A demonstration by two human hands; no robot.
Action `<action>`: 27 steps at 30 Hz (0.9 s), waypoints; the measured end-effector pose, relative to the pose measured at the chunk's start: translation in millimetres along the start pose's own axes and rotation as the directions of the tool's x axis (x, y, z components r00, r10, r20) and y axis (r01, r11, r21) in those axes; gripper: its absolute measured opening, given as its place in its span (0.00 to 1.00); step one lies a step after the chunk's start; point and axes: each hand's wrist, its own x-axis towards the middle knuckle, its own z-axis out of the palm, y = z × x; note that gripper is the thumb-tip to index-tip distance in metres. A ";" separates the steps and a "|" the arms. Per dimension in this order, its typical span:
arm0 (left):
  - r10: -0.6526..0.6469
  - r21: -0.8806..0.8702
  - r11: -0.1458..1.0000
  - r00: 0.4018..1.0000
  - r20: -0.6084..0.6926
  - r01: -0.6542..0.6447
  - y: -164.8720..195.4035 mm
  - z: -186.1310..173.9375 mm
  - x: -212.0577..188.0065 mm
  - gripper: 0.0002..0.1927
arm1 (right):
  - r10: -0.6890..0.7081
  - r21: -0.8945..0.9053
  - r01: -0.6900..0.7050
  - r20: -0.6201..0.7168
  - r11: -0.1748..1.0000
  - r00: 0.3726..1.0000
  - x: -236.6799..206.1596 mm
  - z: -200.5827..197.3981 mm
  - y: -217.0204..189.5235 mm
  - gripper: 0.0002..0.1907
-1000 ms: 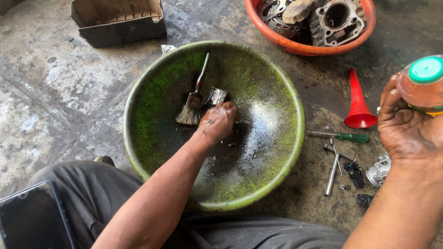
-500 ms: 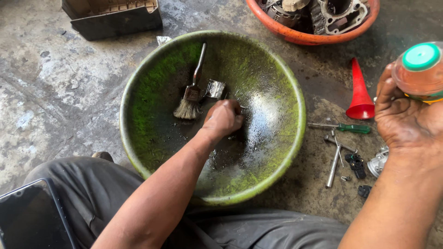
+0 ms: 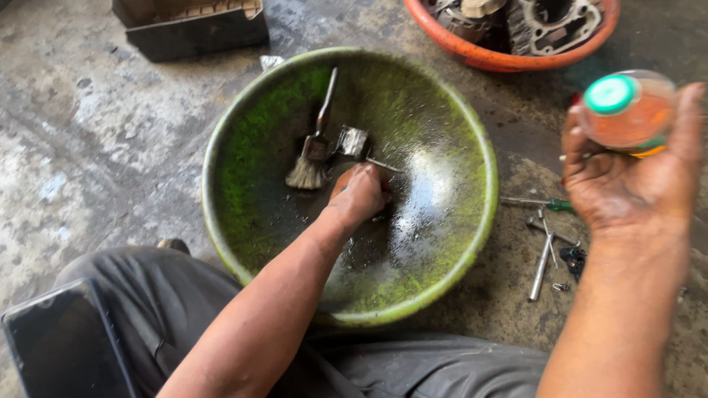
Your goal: The person cleans small metal engine parts by pouring a liquid solvent from a plastic bottle into a green basin and scrubbing them with a wire brush. They then wipe the parts and a larger carburetor assembly with a cloth.
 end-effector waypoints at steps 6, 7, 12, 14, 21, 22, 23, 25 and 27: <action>-0.387 -0.369 0.830 0.909 0.156 0.417 8.6 -17.1 9.0 0.12 | -0.020 -0.128 0.016 -0.026 0.992 0.999 -4.6 12.9 15.8 0.44; -0.442 -0.526 0.701 0.872 0.211 0.482 12.8 -25.3 8.8 0.13 | -0.004 -0.115 0.000 -0.038 0.993 0.999 -4.6 16.3 18.7 0.43; -0.462 -0.758 0.393 0.824 0.326 0.520 36.6 -51.4 -10.4 0.15 | 0.145 -0.078 -0.134 0.159 0.988 0.977 -1.9 23.7 33.8 0.35; -0.421 -0.614 0.627 0.872 0.251 0.479 42.2 -55.6 -23.6 0.13 | 0.155 -0.111 -0.140 0.144 0.984 0.977 -0.7 22.5 39.0 0.35; -0.057 0.133 0.991 0.975 0.214 0.029 42.3 -53.7 -41.6 0.07 | 0.123 -0.148 -0.099 0.156 0.984 0.980 2.9 17.5 39.0 0.35; -0.086 0.190 0.981 0.966 0.243 0.039 40.5 -50.6 -40.4 0.05 | 0.120 -0.143 -0.098 0.155 0.985 0.981 4.0 17.4 38.2 0.35; -0.119 0.248 0.968 0.955 0.273 0.050 38.4 -47.0 -40.3 0.06 | 0.120 -0.137 -0.099 0.150 0.986 0.981 4.7 16.9 38.3 0.35; -0.144 0.232 0.969 0.952 0.272 0.080 33.7 -41.6 -38.5 0.06 | 0.123 -0.163 -0.101 0.131 0.981 0.984 7.1 16.1 38.2 0.35; -0.100 0.243 0.969 0.968 0.232 0.042 31.0 -40.3 -36.8 0.06 | 0.120 -0.176 -0.096 0.135 0.980 0.983 9.6 14.7 38.3 0.35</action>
